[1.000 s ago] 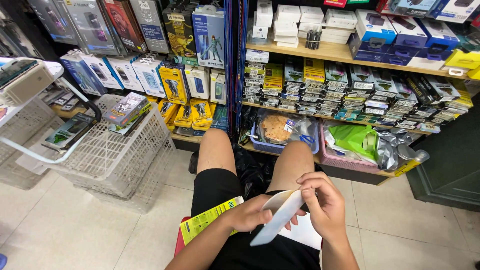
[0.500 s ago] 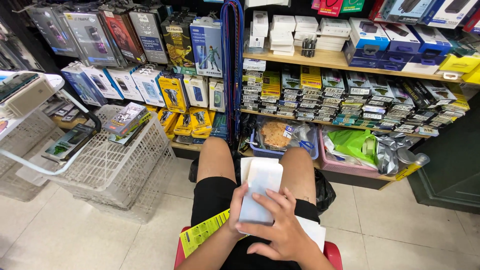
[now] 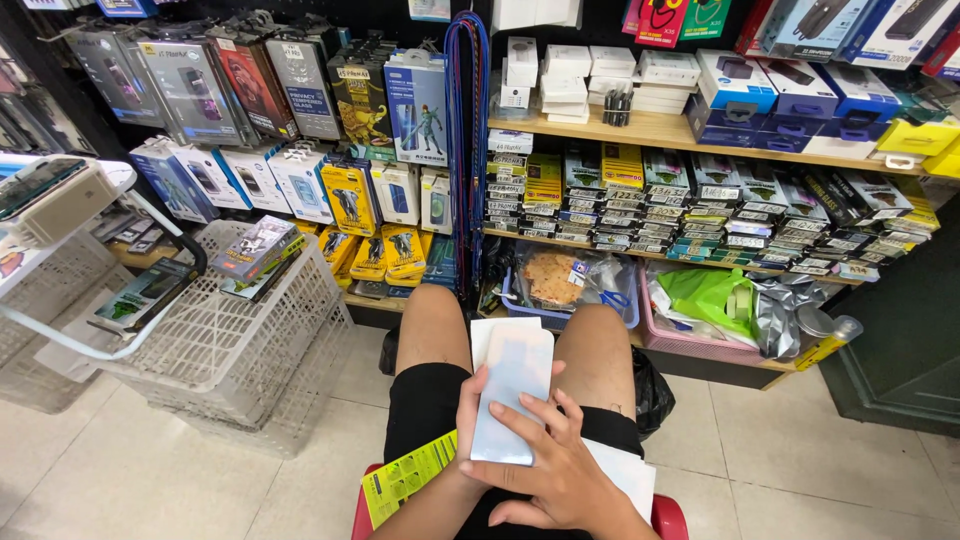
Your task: The recorder is seen organizing and checking several mobile accessories, specifically screen protectors and phone cases, from their packaging at a repair or service desk.
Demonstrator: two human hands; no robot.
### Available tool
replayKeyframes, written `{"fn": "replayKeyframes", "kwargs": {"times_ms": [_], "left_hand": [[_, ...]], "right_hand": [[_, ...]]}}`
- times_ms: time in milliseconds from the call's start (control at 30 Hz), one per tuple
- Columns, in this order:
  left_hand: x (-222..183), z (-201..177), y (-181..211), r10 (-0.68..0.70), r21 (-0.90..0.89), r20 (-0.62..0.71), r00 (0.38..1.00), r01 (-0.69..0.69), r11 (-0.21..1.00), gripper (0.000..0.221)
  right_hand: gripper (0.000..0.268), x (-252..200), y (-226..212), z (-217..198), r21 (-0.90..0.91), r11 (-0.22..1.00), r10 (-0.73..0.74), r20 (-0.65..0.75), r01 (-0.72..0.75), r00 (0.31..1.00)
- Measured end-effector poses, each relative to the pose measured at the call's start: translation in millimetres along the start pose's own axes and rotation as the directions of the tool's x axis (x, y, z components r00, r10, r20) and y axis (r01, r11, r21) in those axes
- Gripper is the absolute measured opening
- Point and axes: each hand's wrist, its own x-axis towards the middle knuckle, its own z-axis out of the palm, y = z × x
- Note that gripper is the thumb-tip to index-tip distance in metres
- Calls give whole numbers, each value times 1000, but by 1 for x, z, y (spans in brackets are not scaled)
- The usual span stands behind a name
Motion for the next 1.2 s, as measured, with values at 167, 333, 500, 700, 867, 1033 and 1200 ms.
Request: {"fn": "replayKeyframes", "kwargs": {"times_ms": [167,333,500,700,867,1033,1200], "left_hand": [[2,-35,-5,-69,-111,-20,997,66,992,68],[3,-42,-7,-82,-125,-78,994,72,990,64],[0,-35,-8,-76,20,25,997,75,997,68],[3,-47,-18,-95,64,-81,992,100,993,69],[2,-27,-16,-120,155,-125,985,139,978,69],[3,-56,-29,-143,315,-1,990,136,939,72],[2,-39,-33,-245,408,59,968,200,891,70]], "right_hand": [[59,-1,5,3,-25,1000,7,-21,-8,1000],[68,-10,15,9,32,999,-3,-44,5,999],[83,-18,24,8,17,998,66,-20,-66,998],[93,-10,41,-5,16,972,234,-2,-234,972],[96,-8,46,-9,119,962,253,-52,-245,966],[98,-6,63,-17,58,951,309,-96,-305,946],[98,-3,73,-39,67,904,428,-150,-423,891]]}}
